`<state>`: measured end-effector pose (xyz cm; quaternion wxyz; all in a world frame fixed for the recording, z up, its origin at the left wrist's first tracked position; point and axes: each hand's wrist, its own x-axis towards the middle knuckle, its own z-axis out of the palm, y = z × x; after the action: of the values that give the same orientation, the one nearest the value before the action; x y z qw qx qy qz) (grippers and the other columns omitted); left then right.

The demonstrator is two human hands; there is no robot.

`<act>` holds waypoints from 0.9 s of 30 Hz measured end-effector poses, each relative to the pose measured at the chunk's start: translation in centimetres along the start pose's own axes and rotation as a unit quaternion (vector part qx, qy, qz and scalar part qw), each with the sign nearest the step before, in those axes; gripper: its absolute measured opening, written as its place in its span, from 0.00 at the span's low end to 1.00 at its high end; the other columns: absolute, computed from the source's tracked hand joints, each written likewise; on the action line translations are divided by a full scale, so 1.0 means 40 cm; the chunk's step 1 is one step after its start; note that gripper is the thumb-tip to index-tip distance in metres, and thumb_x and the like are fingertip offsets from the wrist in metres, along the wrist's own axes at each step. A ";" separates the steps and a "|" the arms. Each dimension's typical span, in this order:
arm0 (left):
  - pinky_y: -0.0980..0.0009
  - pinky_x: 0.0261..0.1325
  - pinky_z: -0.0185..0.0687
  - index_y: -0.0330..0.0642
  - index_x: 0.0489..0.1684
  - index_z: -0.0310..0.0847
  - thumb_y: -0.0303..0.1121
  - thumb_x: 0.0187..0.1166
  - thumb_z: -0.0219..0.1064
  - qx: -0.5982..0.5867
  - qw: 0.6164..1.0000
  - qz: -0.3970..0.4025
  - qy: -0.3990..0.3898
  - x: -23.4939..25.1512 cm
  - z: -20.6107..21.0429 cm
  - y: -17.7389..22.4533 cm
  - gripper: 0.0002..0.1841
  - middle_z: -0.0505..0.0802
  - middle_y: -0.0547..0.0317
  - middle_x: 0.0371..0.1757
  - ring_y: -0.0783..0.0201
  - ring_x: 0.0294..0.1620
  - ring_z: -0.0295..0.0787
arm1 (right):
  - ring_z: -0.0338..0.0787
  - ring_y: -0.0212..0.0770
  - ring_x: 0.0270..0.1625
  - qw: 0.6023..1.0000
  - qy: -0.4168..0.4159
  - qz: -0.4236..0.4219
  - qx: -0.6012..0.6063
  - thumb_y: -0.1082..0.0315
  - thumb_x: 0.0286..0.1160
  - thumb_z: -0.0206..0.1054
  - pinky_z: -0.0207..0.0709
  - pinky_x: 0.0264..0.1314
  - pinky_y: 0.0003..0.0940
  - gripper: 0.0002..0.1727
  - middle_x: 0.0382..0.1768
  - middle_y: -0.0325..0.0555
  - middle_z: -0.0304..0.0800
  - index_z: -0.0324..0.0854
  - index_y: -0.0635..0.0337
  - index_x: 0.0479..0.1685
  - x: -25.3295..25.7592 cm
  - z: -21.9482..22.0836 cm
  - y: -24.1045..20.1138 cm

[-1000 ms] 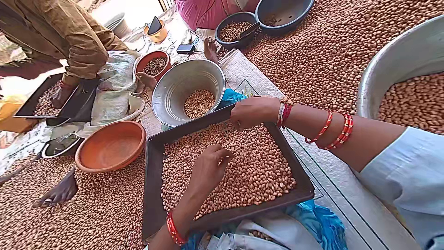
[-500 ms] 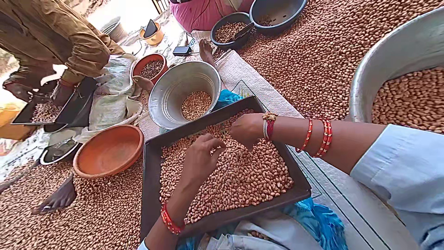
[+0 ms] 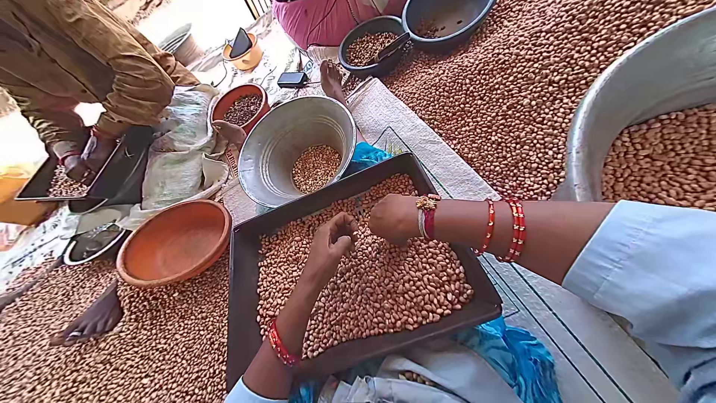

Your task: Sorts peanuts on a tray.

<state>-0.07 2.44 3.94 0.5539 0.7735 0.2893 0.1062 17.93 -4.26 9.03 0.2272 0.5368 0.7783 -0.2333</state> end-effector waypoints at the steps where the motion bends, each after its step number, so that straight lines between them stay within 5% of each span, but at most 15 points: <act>1: 0.79 0.32 0.77 0.40 0.43 0.79 0.26 0.69 0.52 -0.033 0.999 -0.014 -0.024 0.004 0.010 -0.004 0.11 0.84 0.71 0.31 0.78 0.26 0.79 | 0.88 0.63 0.51 1.000 -0.001 -0.003 0.002 0.74 0.72 0.72 0.79 0.49 0.60 0.08 0.44 0.63 0.87 0.83 0.73 0.41 -0.001 -0.002 0.001; 4: 0.81 0.29 0.75 0.44 0.37 0.80 0.26 0.77 0.53 -0.113 0.989 -0.052 -0.085 0.010 0.047 -0.004 0.09 0.84 0.75 0.27 0.80 0.22 0.77 | 0.88 0.62 0.53 1.000 -0.015 -0.005 0.012 0.74 0.74 0.71 0.78 0.50 0.59 0.09 0.47 0.62 0.88 0.85 0.72 0.46 -0.008 -0.009 0.008; 7: 0.81 0.29 0.77 0.44 0.37 0.80 0.26 0.79 0.53 -0.150 0.981 -0.058 -0.107 0.013 0.057 -0.004 0.09 0.85 0.74 0.25 0.79 0.22 0.78 | 0.88 0.58 0.46 0.999 -0.005 0.020 0.025 0.69 0.70 0.76 0.77 0.45 0.58 0.10 0.41 0.59 0.88 0.86 0.70 0.38 -0.004 -0.018 0.032; 11: 0.81 0.39 0.78 0.37 0.46 0.89 0.25 0.80 0.61 0.053 0.997 -0.026 -0.047 0.016 0.068 0.001 0.09 0.91 0.67 0.37 0.81 0.32 0.82 | 0.86 0.42 0.27 0.991 0.071 -0.022 0.114 0.62 0.72 0.76 0.77 0.31 0.44 0.09 0.24 0.43 0.86 0.89 0.57 0.32 -0.017 -0.071 0.116; 14: 0.72 0.53 0.84 0.39 0.49 0.93 0.26 0.79 0.66 0.196 0.980 0.025 -0.031 0.011 0.085 0.004 0.10 0.93 0.53 0.44 0.68 0.43 0.89 | 0.89 0.33 0.29 0.882 0.103 -0.155 0.432 0.76 0.79 0.67 0.85 0.36 0.30 0.06 0.28 0.43 0.90 0.84 0.66 0.33 -0.034 -0.102 0.157; 17: 0.62 0.58 0.85 0.38 0.51 0.94 0.26 0.77 0.69 0.283 0.957 0.048 -0.038 0.009 0.105 0.022 0.11 0.93 0.44 0.46 0.54 0.47 0.91 | 0.91 0.34 0.33 0.772 0.084 -0.194 0.599 0.75 0.82 0.51 0.87 0.41 0.32 0.09 0.30 0.42 0.89 0.74 0.59 0.34 -0.038 -0.094 0.145; 19: 0.61 0.59 0.85 0.38 0.50 0.94 0.26 0.78 0.69 0.303 0.951 0.032 -0.043 0.008 0.111 0.032 0.10 0.93 0.44 0.47 0.53 0.49 0.92 | 0.89 0.33 0.31 0.796 0.074 -0.161 0.579 0.74 0.84 0.52 0.85 0.38 0.31 0.09 0.29 0.43 0.88 0.75 0.61 0.35 -0.028 -0.087 0.137; 21: 0.61 0.61 0.84 0.37 0.49 0.94 0.28 0.79 0.68 0.310 0.949 0.017 -0.056 0.007 0.108 0.038 0.09 0.93 0.45 0.49 0.54 0.50 0.92 | 0.85 0.34 0.25 0.897 0.093 -0.094 0.423 0.73 0.83 0.63 0.81 0.31 0.32 0.09 0.25 0.45 0.86 0.82 0.67 0.35 -0.011 -0.080 0.136; 23: 0.61 0.62 0.84 0.37 0.49 0.94 0.29 0.80 0.68 0.312 0.947 0.016 -0.078 0.011 0.091 0.042 0.10 0.94 0.45 0.50 0.54 0.50 0.92 | 0.87 0.42 0.27 0.974 0.100 -0.010 0.201 0.64 0.78 0.73 0.80 0.32 0.42 0.08 0.26 0.46 0.88 0.90 0.61 0.37 0.000 -0.064 0.134; 25: 0.61 0.61 0.85 0.36 0.47 0.94 0.28 0.79 0.69 0.307 0.950 0.034 -0.050 0.018 0.049 0.046 0.09 0.95 0.46 0.47 0.56 0.49 0.93 | 0.89 0.52 0.39 0.990 0.094 0.040 0.095 0.63 0.73 0.77 0.80 0.41 0.55 0.09 0.34 0.51 0.89 0.90 0.61 0.36 0.010 -0.043 0.131; 27: 0.62 0.54 0.88 0.37 0.45 0.94 0.28 0.77 0.71 0.298 0.945 0.084 0.101 0.024 -0.012 0.054 0.07 0.94 0.47 0.45 0.59 0.45 0.93 | 0.90 0.59 0.48 0.993 0.080 0.058 0.069 0.65 0.72 0.77 0.81 0.47 0.62 0.10 0.41 0.56 0.89 0.88 0.64 0.38 0.018 -0.027 0.125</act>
<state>1.19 2.91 5.93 0.2549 0.9099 0.2963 0.1387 22.29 -1.51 8.84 0.1401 0.6122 0.7437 -0.2293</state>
